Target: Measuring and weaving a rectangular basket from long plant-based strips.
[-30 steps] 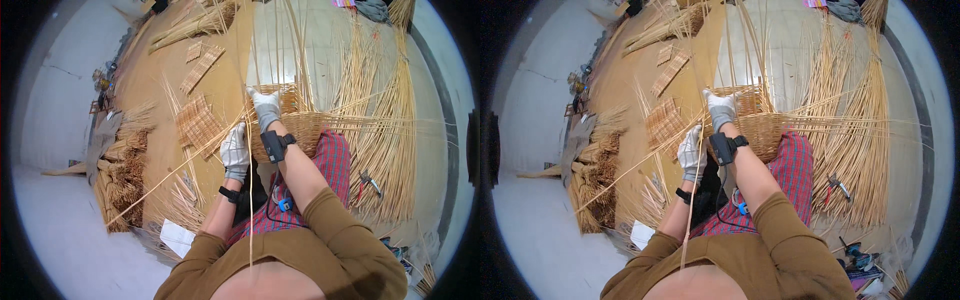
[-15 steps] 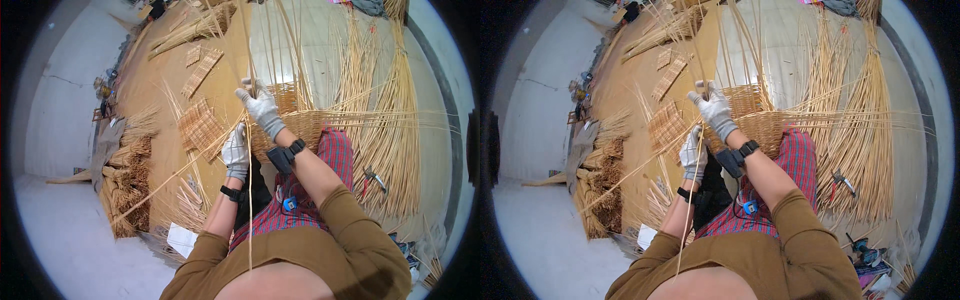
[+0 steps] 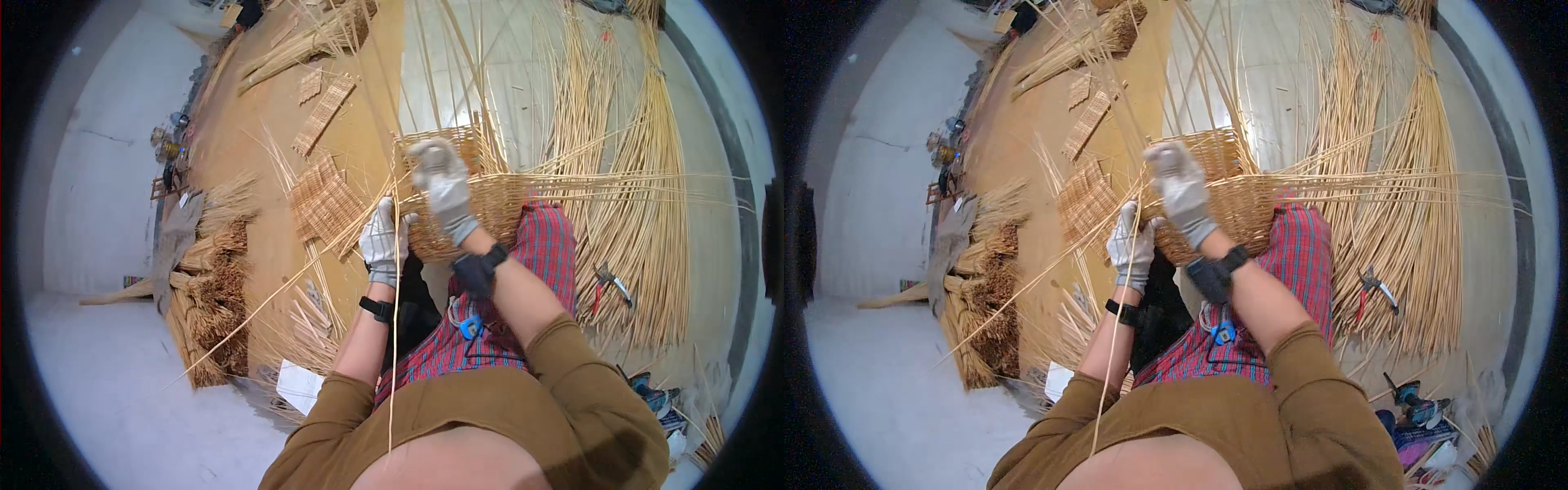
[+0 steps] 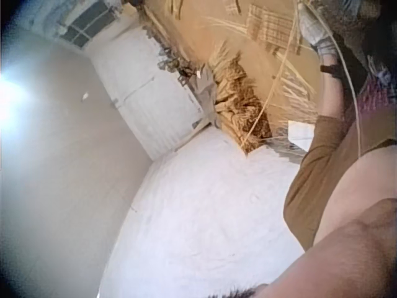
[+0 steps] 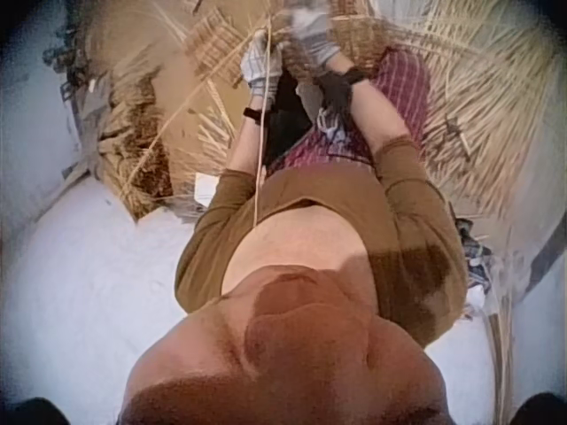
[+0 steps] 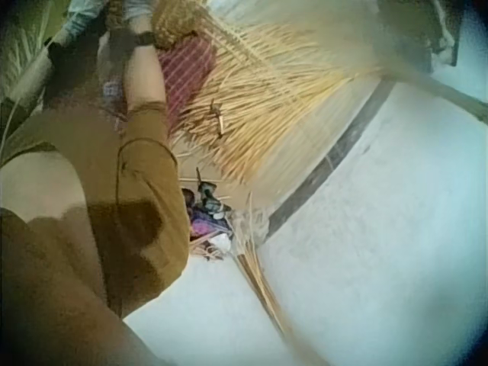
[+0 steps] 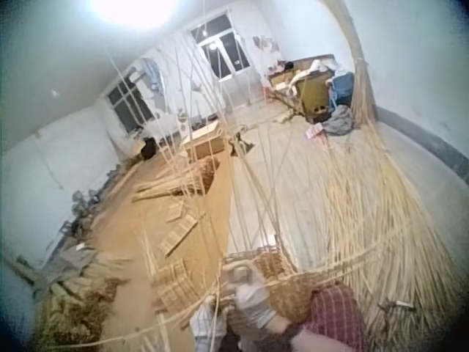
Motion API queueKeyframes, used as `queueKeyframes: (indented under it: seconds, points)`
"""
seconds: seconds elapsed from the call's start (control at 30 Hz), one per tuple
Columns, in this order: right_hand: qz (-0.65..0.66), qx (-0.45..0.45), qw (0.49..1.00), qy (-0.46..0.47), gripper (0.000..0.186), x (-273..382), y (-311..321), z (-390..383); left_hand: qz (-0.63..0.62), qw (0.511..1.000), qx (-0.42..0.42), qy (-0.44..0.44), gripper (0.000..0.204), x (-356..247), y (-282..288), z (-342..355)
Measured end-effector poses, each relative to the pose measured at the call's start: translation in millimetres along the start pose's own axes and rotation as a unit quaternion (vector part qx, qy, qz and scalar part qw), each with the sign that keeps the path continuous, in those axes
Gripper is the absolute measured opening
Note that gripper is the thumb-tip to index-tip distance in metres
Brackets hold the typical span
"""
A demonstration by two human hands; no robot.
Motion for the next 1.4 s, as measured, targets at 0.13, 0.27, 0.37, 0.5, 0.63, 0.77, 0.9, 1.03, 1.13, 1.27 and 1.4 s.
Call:
queueKeyframes:
  seconds: [0.13,0.27,0.37,0.5,0.63,0.77,0.9,1.03,1.13,1.27,1.4]
  points:
    - [0.1,-0.065,0.991,-0.063,0.024,-6.0,54.8,-25.9,0.003,0.994,0.102,0.047,0.045,-0.9,5.4,13.4]
    - [0.164,-0.125,0.974,-0.094,0.031,-28.1,93.0,-18.0,-0.024,0.996,-0.077,-0.042,0.045,-0.8,11.2,2.4]
    - [0.052,-0.137,0.98,-0.135,0.032,-29.2,116.2,-23.0,0.007,0.994,-0.041,-0.101,0.044,-12.6,7.5,-13.3]
    - [-0.044,-0.15,0.971,-0.179,0.028,-32.3,140.6,-44.1,-0.282,0.957,0.063,0.003,0.068,-56.2,-7.9,20.0]
    - [-0.279,-0.075,0.956,-0.056,0.021,14.8,87.4,-3.9,-0.409,0.868,0.239,0.145,0.065,-50.1,-40.3,39.1]
    - [-0.524,0.102,0.825,0.187,0.045,24.8,19.4,71.3,-0.378,0.881,0.223,0.179,0.032,-58.2,-60.4,40.0]
    - [-0.186,-0.064,0.978,0.074,0.046,47.9,94.7,31.3,-0.338,0.911,0.159,0.173,0.039,-46.7,-54.3,32.8]
    - [-0.264,-0.191,0.942,-0.073,0.032,51.5,206.1,-25.2,-0.051,0.996,-0.073,-0.001,0.064,-104.3,6.3,32.2]
    - [-0.546,-0.08,0.833,0.038,0.033,80.3,170.4,-14.6,-0.059,0.966,0.243,-0.062,0.067,-144.3,-49.1,14.9]
    - [-0.816,-0.079,0.518,0.242,0.04,93.9,149.6,26.1,-0.086,0.941,0.328,-0.014,0.051,-164.9,-77.2,20.5]
    - [-0.712,0.025,0.701,-0.036,0.019,62.2,188.9,5.6,-0.116,0.931,0.339,0.063,0.036,-165.1,-93.6,29.3]
Point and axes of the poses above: each hand's wrist, its own z-axis towards the middle knuckle, its own y-axis out of the back of the hand, x = y × z, the point moved 6 cm from there along z, towards the middle knuckle, and after that the axes turned 8 degrees about z, right-handed, at the moved point
